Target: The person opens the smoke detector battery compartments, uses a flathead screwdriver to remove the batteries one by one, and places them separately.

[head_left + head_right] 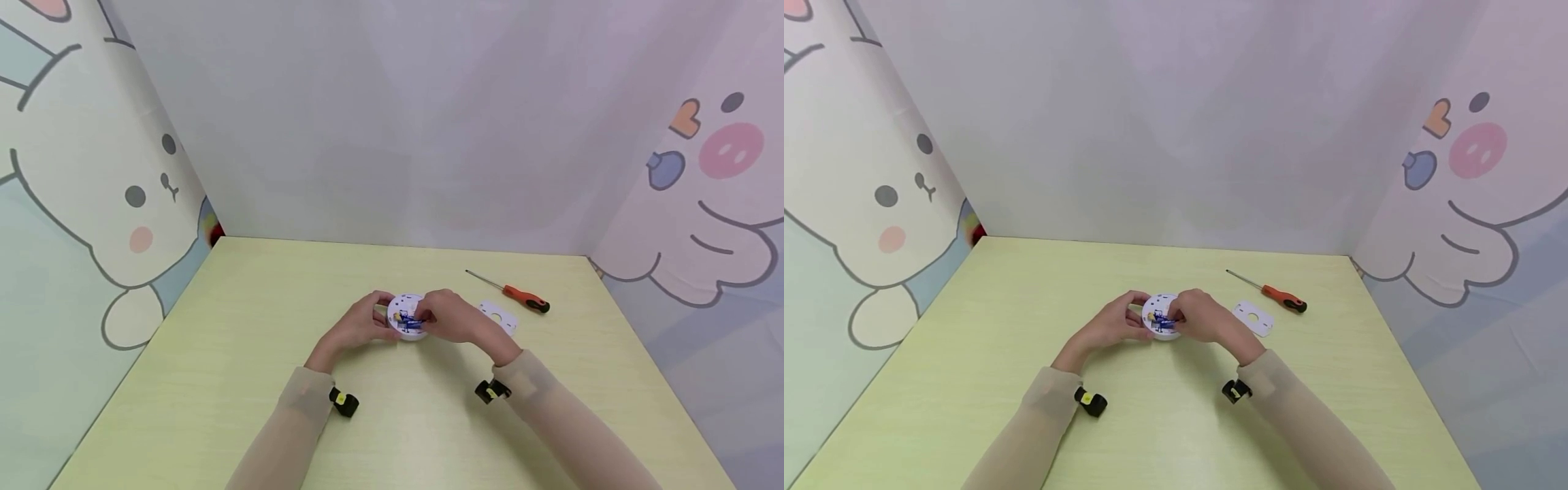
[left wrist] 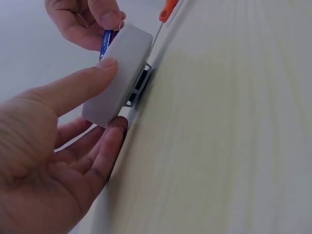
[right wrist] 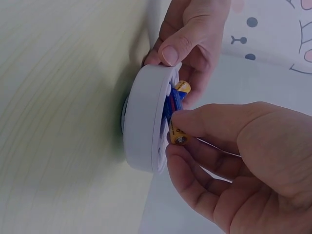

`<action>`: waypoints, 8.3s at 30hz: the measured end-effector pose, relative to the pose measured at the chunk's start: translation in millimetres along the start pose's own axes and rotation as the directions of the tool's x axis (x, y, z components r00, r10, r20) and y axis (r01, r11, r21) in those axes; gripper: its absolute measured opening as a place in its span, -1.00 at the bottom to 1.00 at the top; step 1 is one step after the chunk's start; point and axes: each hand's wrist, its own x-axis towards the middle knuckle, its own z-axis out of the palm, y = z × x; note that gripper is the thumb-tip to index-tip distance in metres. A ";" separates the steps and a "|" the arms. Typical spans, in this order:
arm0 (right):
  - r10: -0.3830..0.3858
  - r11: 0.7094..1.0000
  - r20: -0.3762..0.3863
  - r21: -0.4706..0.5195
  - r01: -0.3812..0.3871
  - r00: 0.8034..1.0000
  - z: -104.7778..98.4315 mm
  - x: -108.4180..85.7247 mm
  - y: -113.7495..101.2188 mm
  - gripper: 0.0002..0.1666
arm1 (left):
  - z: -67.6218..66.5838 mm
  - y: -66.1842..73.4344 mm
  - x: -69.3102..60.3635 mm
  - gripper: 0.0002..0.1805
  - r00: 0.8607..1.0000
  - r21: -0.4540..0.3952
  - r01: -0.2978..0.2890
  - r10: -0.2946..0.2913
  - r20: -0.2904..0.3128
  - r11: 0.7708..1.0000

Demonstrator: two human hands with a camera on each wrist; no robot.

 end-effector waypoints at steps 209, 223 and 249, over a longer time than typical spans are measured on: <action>0.150 0.988 -0.259 0.058 -0.140 0.954 -36.0 -15.4 59.7 -0.81 | 2.0 -7.6 4.0 -0.18 0.999 -0.052 0.032 -0.034 -0.025 0.998; 0.242 0.970 -0.239 0.030 -0.242 0.940 -39.0 -24.1 111.6 -0.82 | 0.5 -9.8 4.3 -0.19 0.999 -0.033 0.022 -0.023 -0.027 0.999; 0.379 0.920 -0.167 -0.035 -0.390 0.910 -23.7 -17.3 139.6 -0.83 | 1.9 -7.7 3.7 -0.19 1.000 -0.044 0.016 -0.017 -0.017 0.999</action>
